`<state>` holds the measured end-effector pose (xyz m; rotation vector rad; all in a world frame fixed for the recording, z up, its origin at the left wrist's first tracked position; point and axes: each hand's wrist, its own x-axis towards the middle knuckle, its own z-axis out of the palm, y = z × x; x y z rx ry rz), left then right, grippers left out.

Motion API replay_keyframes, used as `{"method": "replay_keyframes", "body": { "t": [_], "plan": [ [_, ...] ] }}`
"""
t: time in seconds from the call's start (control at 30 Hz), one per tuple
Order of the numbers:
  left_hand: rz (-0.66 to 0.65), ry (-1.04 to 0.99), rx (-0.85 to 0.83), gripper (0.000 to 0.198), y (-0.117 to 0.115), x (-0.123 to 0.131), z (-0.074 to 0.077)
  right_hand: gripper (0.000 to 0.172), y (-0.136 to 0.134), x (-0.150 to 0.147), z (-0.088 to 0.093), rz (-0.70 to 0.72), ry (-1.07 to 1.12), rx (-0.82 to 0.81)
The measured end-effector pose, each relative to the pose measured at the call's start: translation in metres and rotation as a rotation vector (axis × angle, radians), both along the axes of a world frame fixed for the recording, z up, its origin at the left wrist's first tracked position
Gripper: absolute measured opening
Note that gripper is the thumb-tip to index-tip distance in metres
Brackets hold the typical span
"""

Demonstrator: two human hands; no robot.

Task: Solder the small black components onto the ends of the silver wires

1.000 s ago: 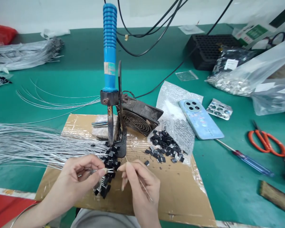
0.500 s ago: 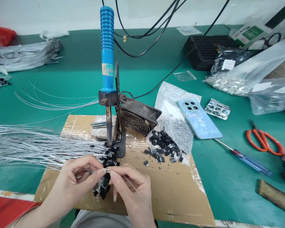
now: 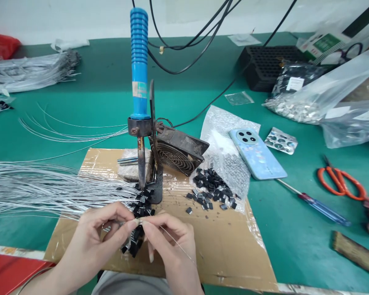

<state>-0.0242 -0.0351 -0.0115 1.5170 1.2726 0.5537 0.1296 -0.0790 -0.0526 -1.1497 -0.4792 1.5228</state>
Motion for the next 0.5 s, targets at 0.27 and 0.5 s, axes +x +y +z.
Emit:
{"method": "replay_keyframes", "body": {
  "t": [0.27, 0.5],
  "plan": [
    [-0.034, -0.034, -0.102, 0.021, 0.0029, -0.0019, 0.0006, 0.022, 0.0041, 0.0093, 0.0077, 0.099, 0.048, -0.073],
    [0.038, -0.075, -0.067, 0.020, 0.0013, 0.0030, -0.0016, 0.022, 0.0025, 0.0037, 0.0045, 0.049, 0.086, -0.049]
  ]
}}
